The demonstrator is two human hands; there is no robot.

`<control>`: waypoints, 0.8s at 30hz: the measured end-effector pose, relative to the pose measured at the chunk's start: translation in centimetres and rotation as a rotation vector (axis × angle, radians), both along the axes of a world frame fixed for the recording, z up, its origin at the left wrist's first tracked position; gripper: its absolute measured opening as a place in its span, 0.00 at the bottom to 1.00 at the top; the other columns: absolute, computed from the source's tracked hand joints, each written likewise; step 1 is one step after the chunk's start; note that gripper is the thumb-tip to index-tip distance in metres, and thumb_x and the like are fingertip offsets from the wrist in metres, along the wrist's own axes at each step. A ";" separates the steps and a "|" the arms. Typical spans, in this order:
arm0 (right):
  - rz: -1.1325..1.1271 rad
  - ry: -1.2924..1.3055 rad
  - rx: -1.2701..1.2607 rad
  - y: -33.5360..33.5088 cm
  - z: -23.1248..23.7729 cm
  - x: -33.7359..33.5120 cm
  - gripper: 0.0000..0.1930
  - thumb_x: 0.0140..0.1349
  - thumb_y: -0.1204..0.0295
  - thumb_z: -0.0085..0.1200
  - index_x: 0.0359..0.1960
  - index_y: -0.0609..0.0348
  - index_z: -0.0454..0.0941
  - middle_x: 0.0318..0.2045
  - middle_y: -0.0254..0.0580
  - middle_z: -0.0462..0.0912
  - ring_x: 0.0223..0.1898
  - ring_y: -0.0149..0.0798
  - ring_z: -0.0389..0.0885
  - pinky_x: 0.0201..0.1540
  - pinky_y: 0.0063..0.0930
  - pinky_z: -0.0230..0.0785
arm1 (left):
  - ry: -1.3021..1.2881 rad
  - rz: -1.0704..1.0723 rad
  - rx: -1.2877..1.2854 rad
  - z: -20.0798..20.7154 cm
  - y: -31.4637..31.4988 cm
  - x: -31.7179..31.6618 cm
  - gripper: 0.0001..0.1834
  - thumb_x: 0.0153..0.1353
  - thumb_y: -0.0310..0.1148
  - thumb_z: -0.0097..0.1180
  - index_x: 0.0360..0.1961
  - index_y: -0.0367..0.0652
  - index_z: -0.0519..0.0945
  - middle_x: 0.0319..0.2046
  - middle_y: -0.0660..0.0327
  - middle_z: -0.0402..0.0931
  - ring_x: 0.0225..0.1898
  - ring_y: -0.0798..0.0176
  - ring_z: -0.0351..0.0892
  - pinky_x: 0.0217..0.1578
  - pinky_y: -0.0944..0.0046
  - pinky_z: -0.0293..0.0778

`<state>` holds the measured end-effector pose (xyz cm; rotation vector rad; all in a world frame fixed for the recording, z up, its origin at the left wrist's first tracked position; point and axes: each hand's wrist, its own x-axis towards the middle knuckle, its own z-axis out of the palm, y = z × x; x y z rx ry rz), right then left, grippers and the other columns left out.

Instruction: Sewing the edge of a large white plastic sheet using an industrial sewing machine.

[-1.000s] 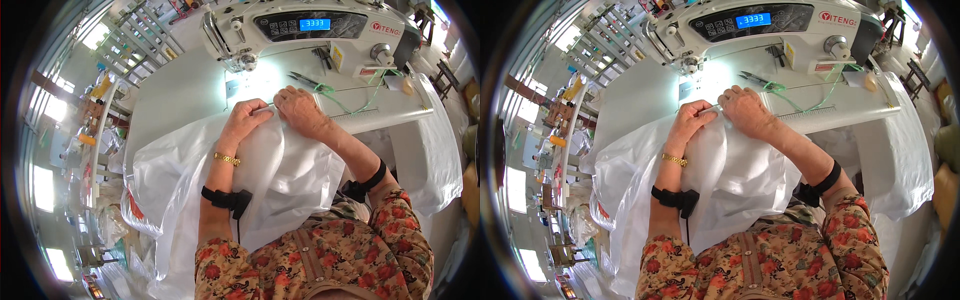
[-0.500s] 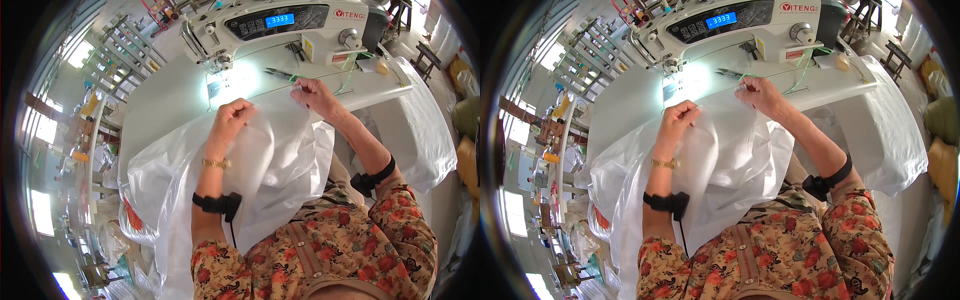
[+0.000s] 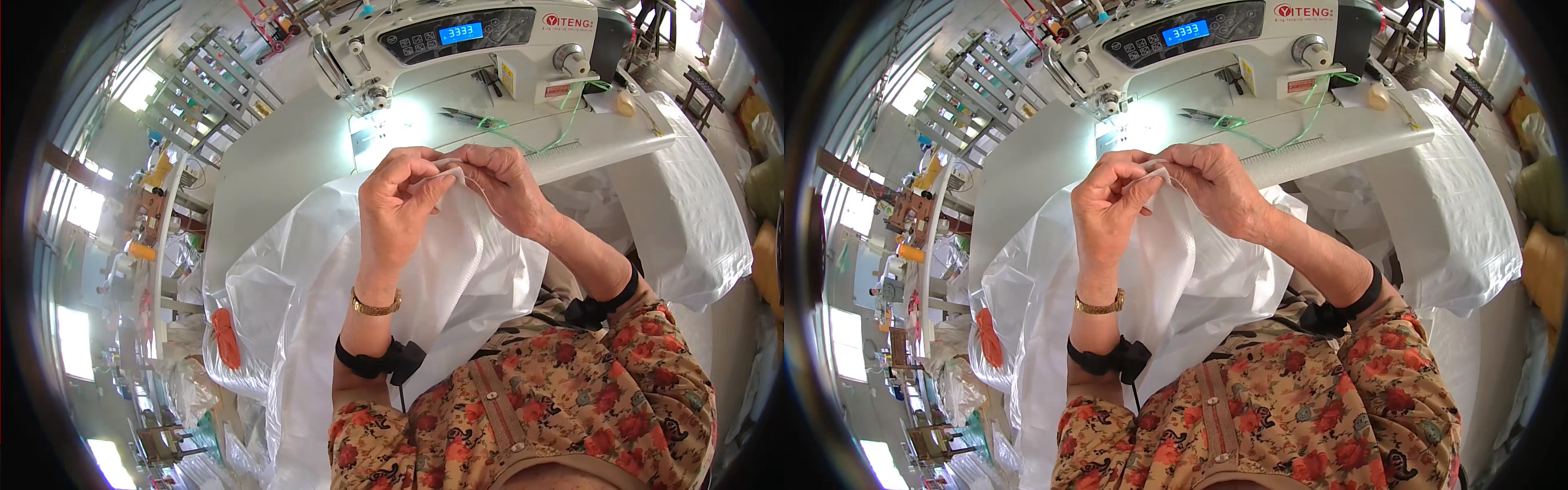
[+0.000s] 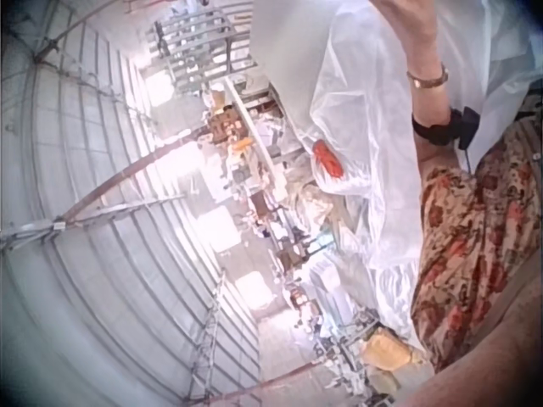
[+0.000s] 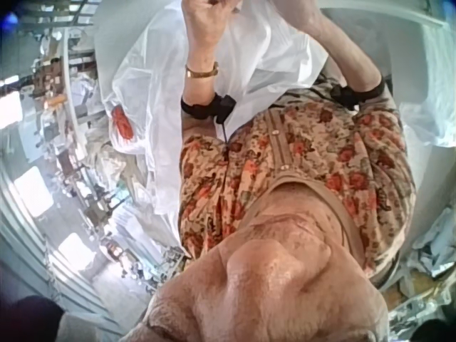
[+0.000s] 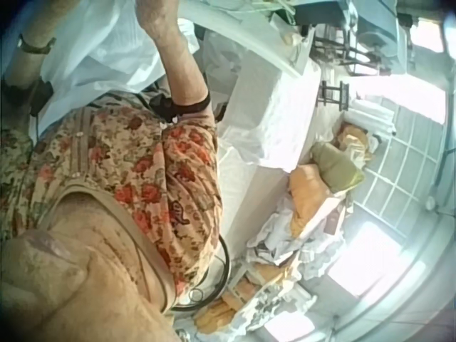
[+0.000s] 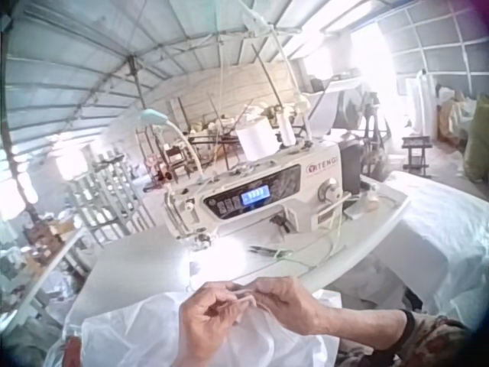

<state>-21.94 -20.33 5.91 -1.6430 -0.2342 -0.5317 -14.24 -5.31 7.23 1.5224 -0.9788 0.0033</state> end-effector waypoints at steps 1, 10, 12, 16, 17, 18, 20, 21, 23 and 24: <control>-0.008 0.024 0.008 0.1 0.0 -0.3 0.09 0.67 0.75 0.50 0.40 0.71 0.78 0.29 0.37 0.81 0.34 0.22 0.71 0.40 0.21 0.70 | 0.057 -0.024 -0.017 0.0 0.0 -0.1 0.06 0.55 0.27 0.65 0.30 0.38 0.79 0.38 0.61 0.79 0.28 0.77 0.76 0.22 0.77 0.75; 0.000 0.077 -0.131 0.1 1.0 -2.2 0.15 0.67 0.65 0.52 0.42 0.69 0.79 0.28 0.39 0.77 0.29 0.24 0.67 0.33 0.22 0.65 | 0.116 -0.030 -0.011 0.2 0.1 -0.6 0.05 0.58 0.25 0.62 0.29 0.37 0.77 0.33 0.62 0.79 0.29 0.75 0.77 0.23 0.76 0.76; -0.027 0.084 -0.181 0.3 0.9 -2.4 0.15 0.68 0.66 0.52 0.42 0.70 0.79 0.27 0.39 0.77 0.28 0.24 0.66 0.31 0.24 0.64 | 0.124 -0.026 -0.001 0.2 0.0 -0.7 0.05 0.58 0.25 0.62 0.29 0.36 0.77 0.32 0.62 0.79 0.28 0.76 0.77 0.23 0.76 0.76; -0.097 0.072 -0.146 0.3 0.1 -2.2 0.12 0.67 0.69 0.52 0.41 0.69 0.79 0.26 0.39 0.76 0.28 0.25 0.66 0.30 0.25 0.64 | 0.140 -0.033 0.012 0.3 -0.3 -0.6 0.05 0.59 0.25 0.61 0.29 0.36 0.78 0.30 0.63 0.81 0.26 0.77 0.76 0.23 0.75 0.76; -0.099 0.070 -0.149 0.4 0.0 -2.2 0.11 0.67 0.70 0.52 0.41 0.69 0.79 0.26 0.39 0.76 0.27 0.25 0.65 0.30 0.26 0.64 | 0.142 -0.032 0.014 0.2 -0.3 -0.5 0.05 0.59 0.25 0.61 0.29 0.36 0.78 0.30 0.63 0.81 0.26 0.77 0.76 0.23 0.75 0.76; -0.097 0.072 -0.147 0.5 0.0 -2.2 0.11 0.67 0.70 0.52 0.41 0.69 0.79 0.26 0.39 0.76 0.27 0.25 0.65 0.30 0.26 0.64 | 0.130 -0.035 0.028 0.2 -0.2 -0.5 0.05 0.60 0.26 0.61 0.30 0.36 0.78 0.29 0.63 0.80 0.25 0.77 0.76 0.23 0.75 0.76; -0.149 0.027 -0.181 0.6 -0.1 -2.3 0.10 0.67 0.72 0.52 0.39 0.69 0.79 0.26 0.41 0.76 0.26 0.28 0.67 0.29 0.27 0.64 | 0.122 -0.041 0.046 0.1 0.0 -0.4 0.05 0.60 0.27 0.61 0.30 0.36 0.78 0.28 0.64 0.80 0.25 0.77 0.76 0.23 0.75 0.76; -0.150 0.030 -0.177 0.8 -0.2 -2.2 0.10 0.67 0.72 0.52 0.39 0.69 0.79 0.26 0.41 0.76 0.26 0.28 0.67 0.29 0.27 0.64 | 0.144 -0.045 0.053 0.2 0.1 -0.3 0.07 0.60 0.28 0.62 0.31 0.37 0.78 0.32 0.63 0.80 0.26 0.77 0.75 0.23 0.75 0.75; -0.175 -0.017 -0.218 0.6 -0.3 -1.9 0.08 0.65 0.75 0.52 0.39 0.70 0.78 0.26 0.46 0.77 0.24 0.35 0.70 0.28 0.30 0.65 | 0.174 -0.058 0.061 0.3 0.0 -0.3 0.08 0.60 0.30 0.63 0.31 0.37 0.77 0.36 0.61 0.81 0.26 0.77 0.75 0.24 0.75 0.75; -0.180 -0.012 -0.216 0.6 -0.3 -1.9 0.08 0.65 0.75 0.52 0.39 0.70 0.78 0.26 0.46 0.77 0.24 0.35 0.70 0.28 0.30 0.65 | 0.059 0.000 0.100 0.7 0.1 -0.2 0.09 0.59 0.31 0.63 0.33 0.37 0.78 0.38 0.61 0.80 0.28 0.76 0.75 0.25 0.75 0.74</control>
